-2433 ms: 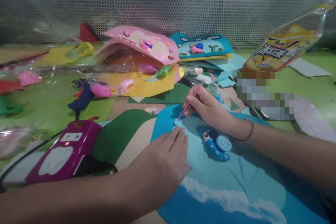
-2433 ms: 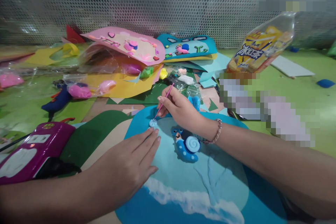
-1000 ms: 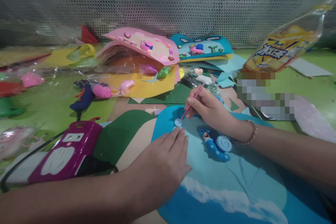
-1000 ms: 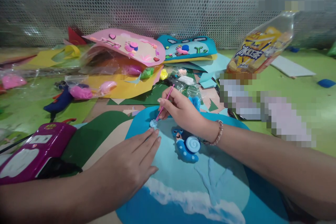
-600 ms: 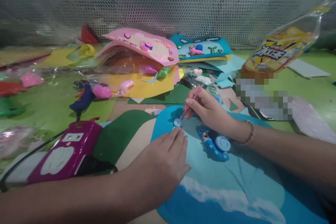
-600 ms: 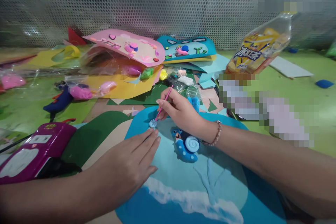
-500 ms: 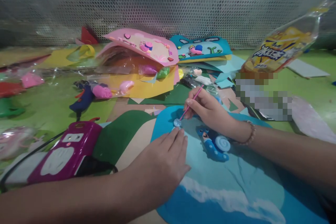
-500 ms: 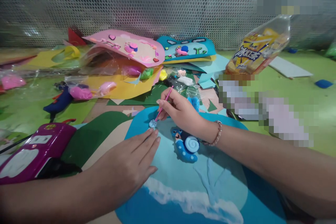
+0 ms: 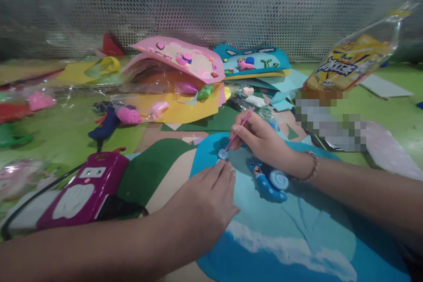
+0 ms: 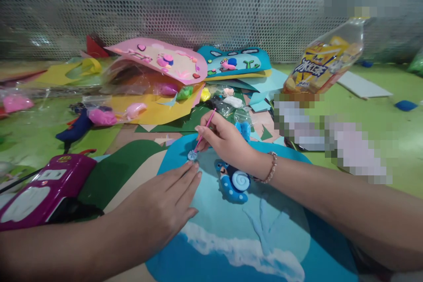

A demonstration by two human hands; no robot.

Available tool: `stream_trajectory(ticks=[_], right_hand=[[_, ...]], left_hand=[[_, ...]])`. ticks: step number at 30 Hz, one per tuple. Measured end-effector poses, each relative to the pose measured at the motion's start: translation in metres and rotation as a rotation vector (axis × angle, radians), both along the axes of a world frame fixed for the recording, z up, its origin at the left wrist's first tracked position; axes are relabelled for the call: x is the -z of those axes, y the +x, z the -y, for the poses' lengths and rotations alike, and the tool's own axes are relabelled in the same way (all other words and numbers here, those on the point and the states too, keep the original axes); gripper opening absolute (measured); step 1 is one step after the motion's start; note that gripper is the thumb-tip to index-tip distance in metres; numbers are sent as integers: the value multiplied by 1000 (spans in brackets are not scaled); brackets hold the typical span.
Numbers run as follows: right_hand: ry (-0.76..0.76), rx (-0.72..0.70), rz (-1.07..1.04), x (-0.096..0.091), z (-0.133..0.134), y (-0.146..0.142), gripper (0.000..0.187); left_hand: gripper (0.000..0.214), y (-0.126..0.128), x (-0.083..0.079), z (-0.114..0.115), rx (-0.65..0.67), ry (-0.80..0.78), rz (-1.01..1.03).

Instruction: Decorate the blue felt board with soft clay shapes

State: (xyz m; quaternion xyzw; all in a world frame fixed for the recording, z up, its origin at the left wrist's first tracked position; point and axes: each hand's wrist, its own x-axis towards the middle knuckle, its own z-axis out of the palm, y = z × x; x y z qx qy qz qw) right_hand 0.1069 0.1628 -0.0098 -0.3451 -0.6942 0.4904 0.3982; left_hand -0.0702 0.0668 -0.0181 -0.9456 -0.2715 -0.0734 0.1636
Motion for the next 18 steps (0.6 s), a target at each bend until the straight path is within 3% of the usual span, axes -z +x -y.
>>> stream_trajectory(ticks=[10, 18], right_hand=[[-23, -1, -48, 0, -2, 1, 26], [42, -46, -44, -2, -1, 5, 26]], left_hand=[[44, 1, -2, 1, -23, 24, -29], [44, 0, 2, 1, -6, 36, -16]])
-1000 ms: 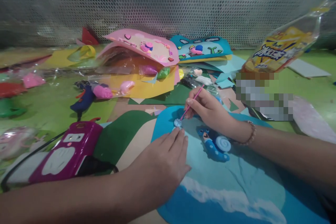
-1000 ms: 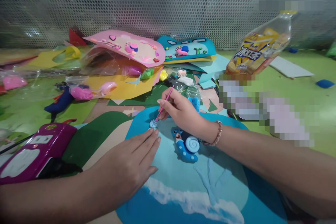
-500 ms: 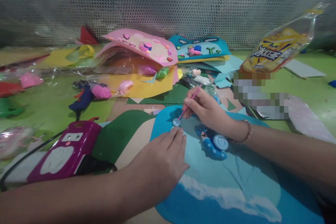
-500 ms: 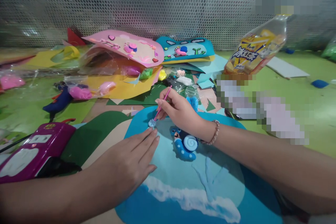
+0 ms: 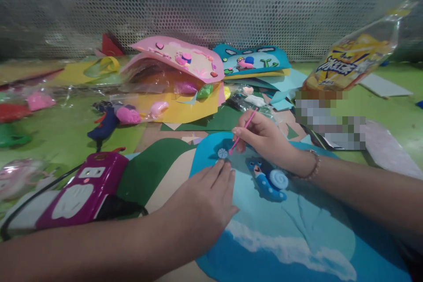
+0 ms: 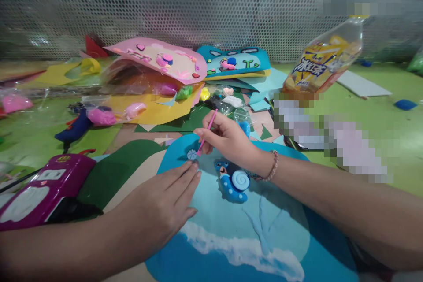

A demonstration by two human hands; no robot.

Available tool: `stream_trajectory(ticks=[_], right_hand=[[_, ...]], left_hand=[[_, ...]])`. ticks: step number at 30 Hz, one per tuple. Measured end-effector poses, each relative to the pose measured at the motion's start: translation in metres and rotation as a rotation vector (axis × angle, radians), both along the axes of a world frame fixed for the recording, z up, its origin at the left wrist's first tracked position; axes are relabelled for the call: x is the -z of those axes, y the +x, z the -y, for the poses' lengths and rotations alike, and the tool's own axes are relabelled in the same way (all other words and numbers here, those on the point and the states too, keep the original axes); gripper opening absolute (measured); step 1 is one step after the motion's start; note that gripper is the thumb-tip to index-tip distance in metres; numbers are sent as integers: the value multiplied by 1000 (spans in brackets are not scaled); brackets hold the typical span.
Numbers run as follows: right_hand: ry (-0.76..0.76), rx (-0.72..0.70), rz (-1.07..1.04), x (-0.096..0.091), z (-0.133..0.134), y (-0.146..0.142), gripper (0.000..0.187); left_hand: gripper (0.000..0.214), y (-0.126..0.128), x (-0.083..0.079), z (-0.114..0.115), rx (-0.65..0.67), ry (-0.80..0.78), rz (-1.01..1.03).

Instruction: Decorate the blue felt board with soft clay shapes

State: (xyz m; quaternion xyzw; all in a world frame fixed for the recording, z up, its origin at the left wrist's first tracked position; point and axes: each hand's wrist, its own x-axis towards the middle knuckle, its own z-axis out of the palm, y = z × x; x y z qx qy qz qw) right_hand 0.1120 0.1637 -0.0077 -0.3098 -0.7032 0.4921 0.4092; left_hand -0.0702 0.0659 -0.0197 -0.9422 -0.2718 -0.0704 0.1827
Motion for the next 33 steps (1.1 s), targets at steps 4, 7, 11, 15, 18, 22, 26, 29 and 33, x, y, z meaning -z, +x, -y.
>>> stream_trajectory(ticks=[4, 7, 11, 15, 18, 22, 26, 29, 33], right_hand=[[20, -18, -21, 1, 0, 1, 23], [21, -47, -25, 2, 0, 1, 22], [37, -48, -22, 2, 1, 1, 22], [51, -58, 10, 0, 1, 2, 27], [66, -87, 18, -1, 1, 3, 32], [67, -133, 4, -1, 2, 5, 33], [59, -150, 9, -2, 3, 5, 34], [59, -155, 10, -2, 3, 5, 34], [72, -162, 24, -1, 3, 5, 33]], left_hand=[[44, 0, 1, 0, 1, -3, 11], [45, 0, 1, 0, -1, -9, 11], [45, 0, 0, -1, -2, -6, 19], [45, 0, -1, -1, 1, -17, 3], [45, 0, -2, 0, 3, -34, -2], [45, 0, -2, 0, -7, -37, 7], [45, 1, -2, 0, -12, -30, 13], [45, 1, -2, 0, -13, -26, 13], [45, 1, -1, 0, -13, -13, 16]])
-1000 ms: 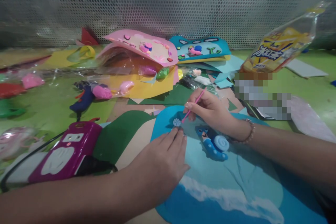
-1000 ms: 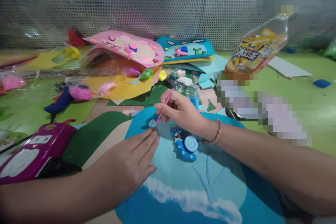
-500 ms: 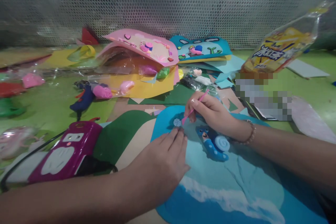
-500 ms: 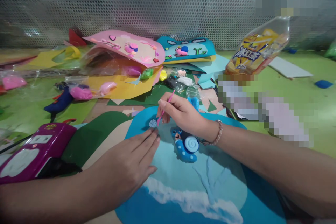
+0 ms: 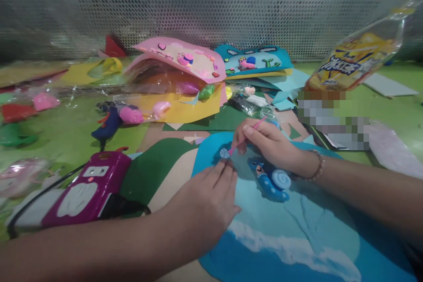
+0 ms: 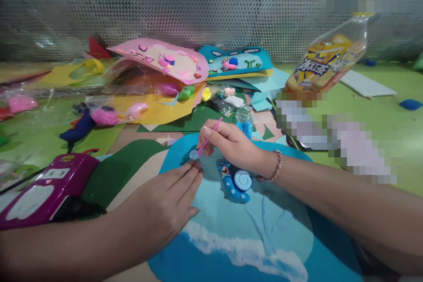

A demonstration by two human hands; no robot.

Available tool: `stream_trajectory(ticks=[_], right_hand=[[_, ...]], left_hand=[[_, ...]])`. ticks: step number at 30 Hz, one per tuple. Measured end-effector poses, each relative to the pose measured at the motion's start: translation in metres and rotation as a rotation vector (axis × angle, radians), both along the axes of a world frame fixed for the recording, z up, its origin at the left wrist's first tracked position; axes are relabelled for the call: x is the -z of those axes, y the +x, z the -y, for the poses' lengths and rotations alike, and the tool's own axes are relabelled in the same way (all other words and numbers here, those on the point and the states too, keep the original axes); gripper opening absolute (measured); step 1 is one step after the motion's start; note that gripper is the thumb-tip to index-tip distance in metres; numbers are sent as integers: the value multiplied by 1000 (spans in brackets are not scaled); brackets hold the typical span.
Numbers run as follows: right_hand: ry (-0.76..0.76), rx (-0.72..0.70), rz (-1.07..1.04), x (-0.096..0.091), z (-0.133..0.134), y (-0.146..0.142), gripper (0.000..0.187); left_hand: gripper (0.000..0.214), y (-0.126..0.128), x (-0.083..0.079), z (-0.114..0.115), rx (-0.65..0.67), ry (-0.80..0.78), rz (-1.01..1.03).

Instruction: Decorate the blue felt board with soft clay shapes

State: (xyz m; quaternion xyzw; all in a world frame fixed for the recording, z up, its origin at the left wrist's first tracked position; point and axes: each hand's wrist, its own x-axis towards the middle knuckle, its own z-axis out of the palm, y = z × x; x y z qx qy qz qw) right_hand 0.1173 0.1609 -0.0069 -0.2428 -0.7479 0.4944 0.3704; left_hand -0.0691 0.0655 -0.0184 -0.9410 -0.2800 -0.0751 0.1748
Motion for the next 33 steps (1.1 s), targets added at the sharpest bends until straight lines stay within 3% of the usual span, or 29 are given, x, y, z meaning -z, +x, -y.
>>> stream_trajectory(ticks=[33], right_hand=[[129, -35, 34, 0, -1, 1, 35]], left_hand=[[45, -1, -1, -1, -7, 2, -34]])
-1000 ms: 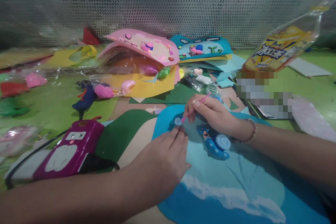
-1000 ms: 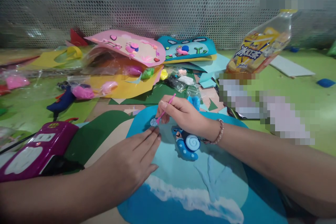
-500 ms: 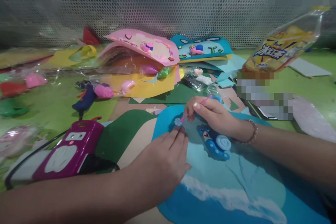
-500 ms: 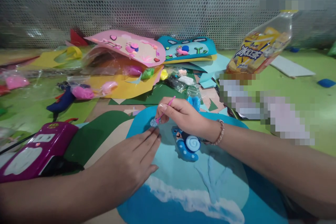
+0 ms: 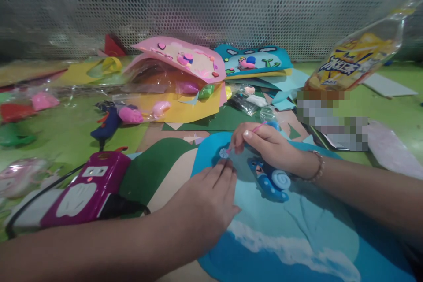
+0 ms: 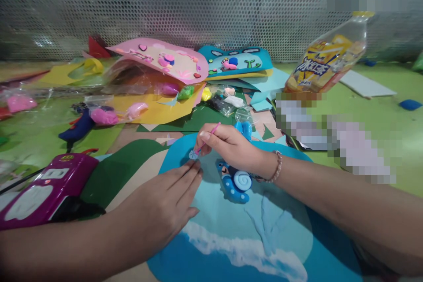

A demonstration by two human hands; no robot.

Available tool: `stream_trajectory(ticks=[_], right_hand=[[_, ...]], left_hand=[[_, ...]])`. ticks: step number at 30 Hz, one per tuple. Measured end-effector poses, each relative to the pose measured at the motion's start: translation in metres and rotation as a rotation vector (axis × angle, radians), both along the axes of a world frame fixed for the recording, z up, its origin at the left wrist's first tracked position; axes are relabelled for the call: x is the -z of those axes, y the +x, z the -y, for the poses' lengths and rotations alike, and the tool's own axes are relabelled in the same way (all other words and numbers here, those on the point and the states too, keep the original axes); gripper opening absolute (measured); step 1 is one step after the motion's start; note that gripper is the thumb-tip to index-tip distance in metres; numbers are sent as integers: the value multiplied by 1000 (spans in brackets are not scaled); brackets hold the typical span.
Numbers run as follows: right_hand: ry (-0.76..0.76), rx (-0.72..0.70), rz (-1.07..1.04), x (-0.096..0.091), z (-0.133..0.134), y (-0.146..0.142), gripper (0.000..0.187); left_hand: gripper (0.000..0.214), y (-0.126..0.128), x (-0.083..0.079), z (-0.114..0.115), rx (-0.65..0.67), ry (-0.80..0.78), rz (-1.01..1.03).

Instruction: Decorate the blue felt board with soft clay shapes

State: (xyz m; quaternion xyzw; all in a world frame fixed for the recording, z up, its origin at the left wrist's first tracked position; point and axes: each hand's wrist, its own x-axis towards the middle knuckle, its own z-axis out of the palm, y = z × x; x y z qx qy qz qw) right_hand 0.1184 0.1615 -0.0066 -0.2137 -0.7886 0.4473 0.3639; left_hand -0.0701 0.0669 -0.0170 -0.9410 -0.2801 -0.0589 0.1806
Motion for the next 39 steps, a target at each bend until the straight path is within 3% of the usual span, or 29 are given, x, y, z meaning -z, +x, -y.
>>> stream_trajectory(ticks=[14, 39], right_hand=[[-49, 11, 37, -1, 1, 1, 36], [1, 48, 52, -2, 2, 2, 38]], left_hand=[[44, 0, -1, 1, 6, -18, -3], [45, 1, 1, 0, 11, -18, 23]])
